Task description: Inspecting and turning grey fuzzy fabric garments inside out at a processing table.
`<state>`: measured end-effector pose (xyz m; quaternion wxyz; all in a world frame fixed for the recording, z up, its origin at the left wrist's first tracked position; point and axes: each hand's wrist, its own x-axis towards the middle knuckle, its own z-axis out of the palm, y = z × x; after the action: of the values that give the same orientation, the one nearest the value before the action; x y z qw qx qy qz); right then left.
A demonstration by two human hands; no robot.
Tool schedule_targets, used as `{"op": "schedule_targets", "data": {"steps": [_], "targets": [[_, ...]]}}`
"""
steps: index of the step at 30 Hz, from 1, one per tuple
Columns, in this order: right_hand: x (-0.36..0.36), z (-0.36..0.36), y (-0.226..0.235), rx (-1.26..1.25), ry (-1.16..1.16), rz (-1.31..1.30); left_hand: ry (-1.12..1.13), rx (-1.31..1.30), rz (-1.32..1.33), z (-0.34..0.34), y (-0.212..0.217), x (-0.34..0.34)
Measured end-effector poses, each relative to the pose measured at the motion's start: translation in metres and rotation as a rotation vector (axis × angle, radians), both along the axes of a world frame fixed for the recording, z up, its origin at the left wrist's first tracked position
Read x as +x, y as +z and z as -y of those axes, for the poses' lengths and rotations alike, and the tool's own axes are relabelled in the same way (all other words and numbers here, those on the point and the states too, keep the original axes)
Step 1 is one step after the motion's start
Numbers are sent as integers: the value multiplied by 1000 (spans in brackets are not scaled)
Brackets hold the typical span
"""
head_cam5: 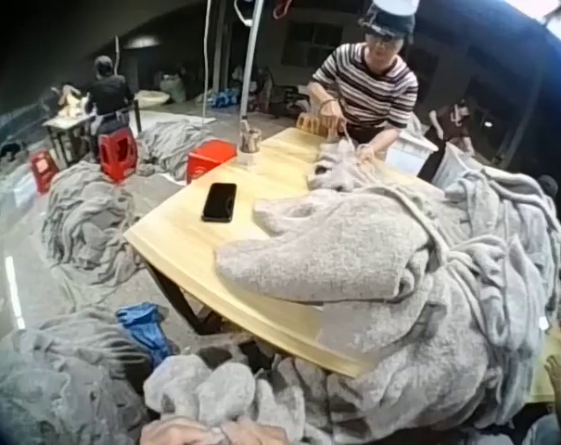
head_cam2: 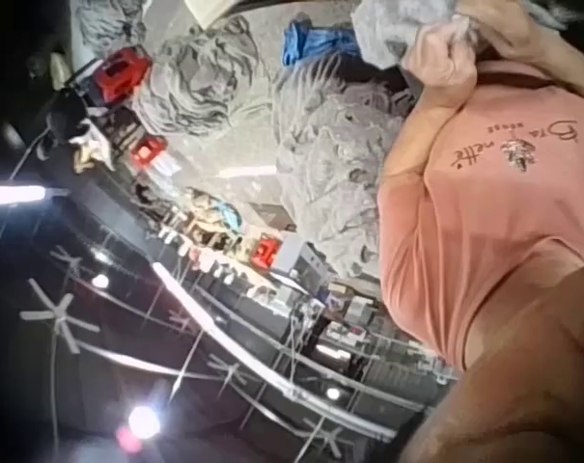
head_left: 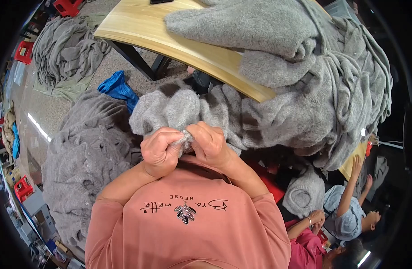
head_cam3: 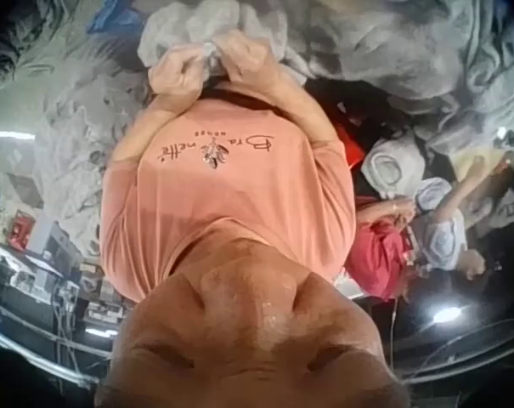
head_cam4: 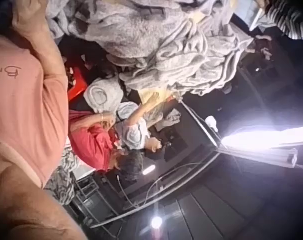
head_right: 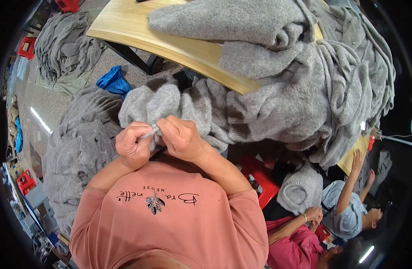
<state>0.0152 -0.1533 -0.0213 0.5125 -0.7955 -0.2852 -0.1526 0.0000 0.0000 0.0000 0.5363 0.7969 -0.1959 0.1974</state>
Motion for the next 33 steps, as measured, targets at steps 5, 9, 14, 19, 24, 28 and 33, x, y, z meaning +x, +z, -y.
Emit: {"op": "schedule_targets", "data": {"steps": [5,9,14,19,24,28,33], "targets": [[-11,-7,8,-26,-117,100,-52,13,30,2,4,1],[-15,-8,14,-55,-160,112,-38,43,102,4,2,2],[-13,-1,15,15,-129,84,-44,152,240,5,-1,-6],[-15,-8,12,-23,-146,95,-17,149,218,2,-2,-9],[-23,4,7,-73,-101,249,-89,12,61,1,5,-5],[-23,7,2,-81,-92,251,-166,-206,-605,-3,1,-9],[-12,9,-7,28,-112,147,-261,-564,-958,-10,-10,2]]}}
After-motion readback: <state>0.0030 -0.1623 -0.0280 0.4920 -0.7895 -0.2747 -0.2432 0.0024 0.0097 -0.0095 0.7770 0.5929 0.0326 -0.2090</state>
